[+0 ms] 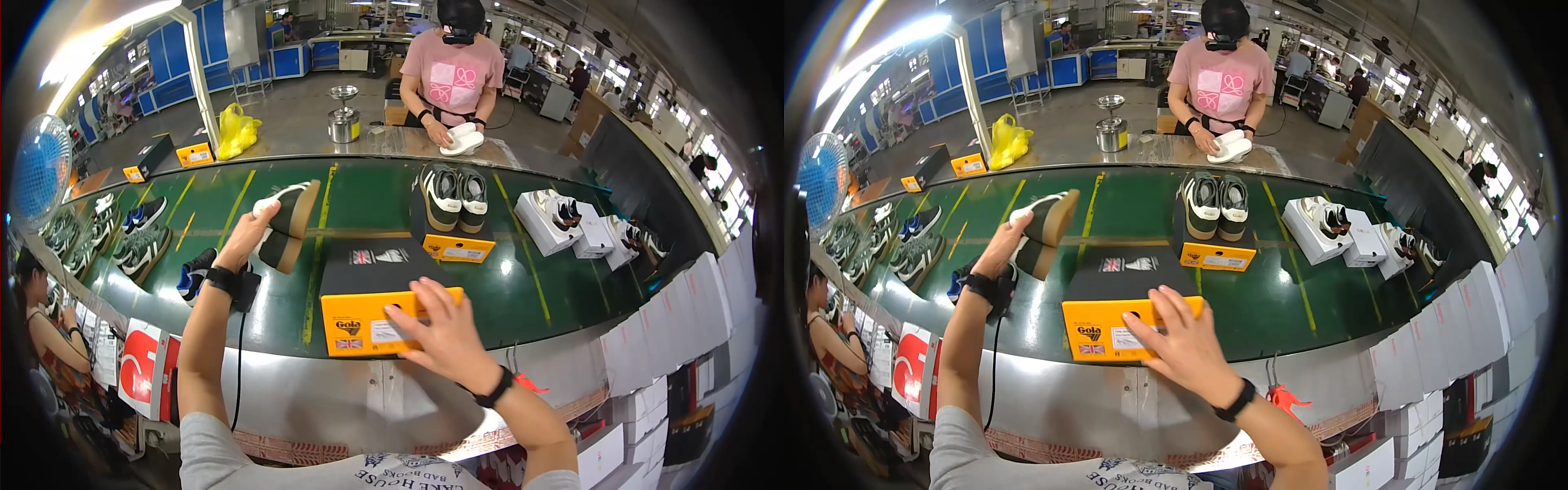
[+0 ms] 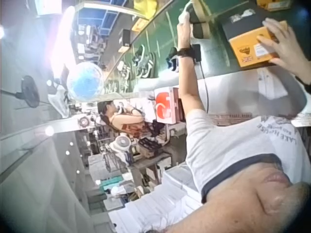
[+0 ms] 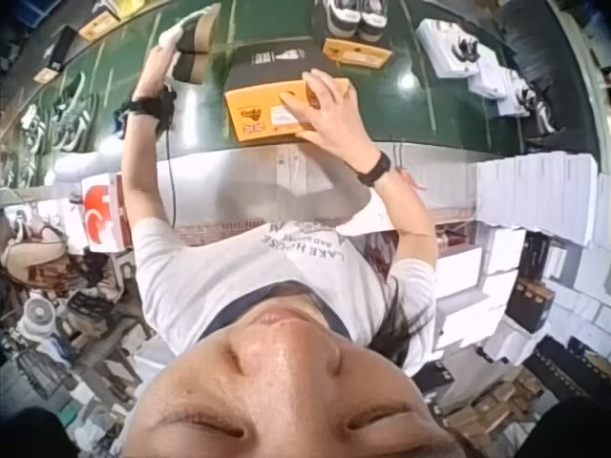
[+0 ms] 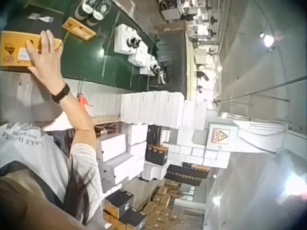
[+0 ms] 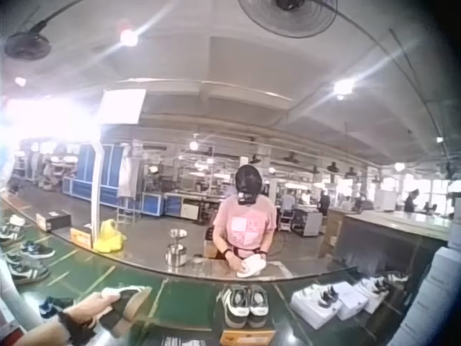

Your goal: The recorder applies labels to various shoe boxes and stacks them on a pallet in a manufacturing facility.

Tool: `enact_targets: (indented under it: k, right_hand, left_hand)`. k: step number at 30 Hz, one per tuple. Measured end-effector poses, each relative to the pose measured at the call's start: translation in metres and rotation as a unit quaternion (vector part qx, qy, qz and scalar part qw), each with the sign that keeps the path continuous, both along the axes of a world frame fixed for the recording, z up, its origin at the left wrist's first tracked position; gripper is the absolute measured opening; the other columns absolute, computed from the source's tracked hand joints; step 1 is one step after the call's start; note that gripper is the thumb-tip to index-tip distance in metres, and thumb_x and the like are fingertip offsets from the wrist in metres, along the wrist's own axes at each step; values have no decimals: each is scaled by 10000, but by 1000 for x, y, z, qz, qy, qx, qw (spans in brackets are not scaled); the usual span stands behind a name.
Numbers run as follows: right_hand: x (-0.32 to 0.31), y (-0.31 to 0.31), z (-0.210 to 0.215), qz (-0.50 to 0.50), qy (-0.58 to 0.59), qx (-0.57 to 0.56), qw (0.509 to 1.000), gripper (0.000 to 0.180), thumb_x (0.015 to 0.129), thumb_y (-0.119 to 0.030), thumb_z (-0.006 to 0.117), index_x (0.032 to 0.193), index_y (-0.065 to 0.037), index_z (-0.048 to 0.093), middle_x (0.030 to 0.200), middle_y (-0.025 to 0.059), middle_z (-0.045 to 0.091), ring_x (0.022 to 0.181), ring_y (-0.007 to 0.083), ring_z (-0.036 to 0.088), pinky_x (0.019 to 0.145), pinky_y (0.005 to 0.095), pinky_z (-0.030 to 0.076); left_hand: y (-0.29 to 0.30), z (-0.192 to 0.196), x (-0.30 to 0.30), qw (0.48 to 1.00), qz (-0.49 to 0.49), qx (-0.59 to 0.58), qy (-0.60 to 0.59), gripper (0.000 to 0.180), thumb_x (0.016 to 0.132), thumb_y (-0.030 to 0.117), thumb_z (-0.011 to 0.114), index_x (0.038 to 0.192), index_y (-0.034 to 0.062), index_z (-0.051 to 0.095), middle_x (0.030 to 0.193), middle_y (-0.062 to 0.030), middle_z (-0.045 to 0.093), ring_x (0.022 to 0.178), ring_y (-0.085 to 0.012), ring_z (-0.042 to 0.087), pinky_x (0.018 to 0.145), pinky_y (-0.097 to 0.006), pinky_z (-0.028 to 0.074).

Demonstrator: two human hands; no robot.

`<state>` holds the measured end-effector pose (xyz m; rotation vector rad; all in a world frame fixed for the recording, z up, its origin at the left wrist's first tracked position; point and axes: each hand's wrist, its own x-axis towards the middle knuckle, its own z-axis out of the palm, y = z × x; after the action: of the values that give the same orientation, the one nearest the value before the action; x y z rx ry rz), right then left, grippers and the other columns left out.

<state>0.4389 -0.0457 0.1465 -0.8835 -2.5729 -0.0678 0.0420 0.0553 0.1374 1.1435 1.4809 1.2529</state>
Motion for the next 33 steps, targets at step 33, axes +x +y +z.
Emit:
enact_targets:
  k: [33]
  right_hand:
    - [284,-275,-166,-693,197,-45,692,229,817,-122,644,1025,-27,632,999,188,604,993,384,546,875,433,462]
  left_hand:
    - [84,-205,38,916,53,122,378,700,858,309,697,1424,43,381,1305,-238,524,1208,-379,512,971,-408,419]
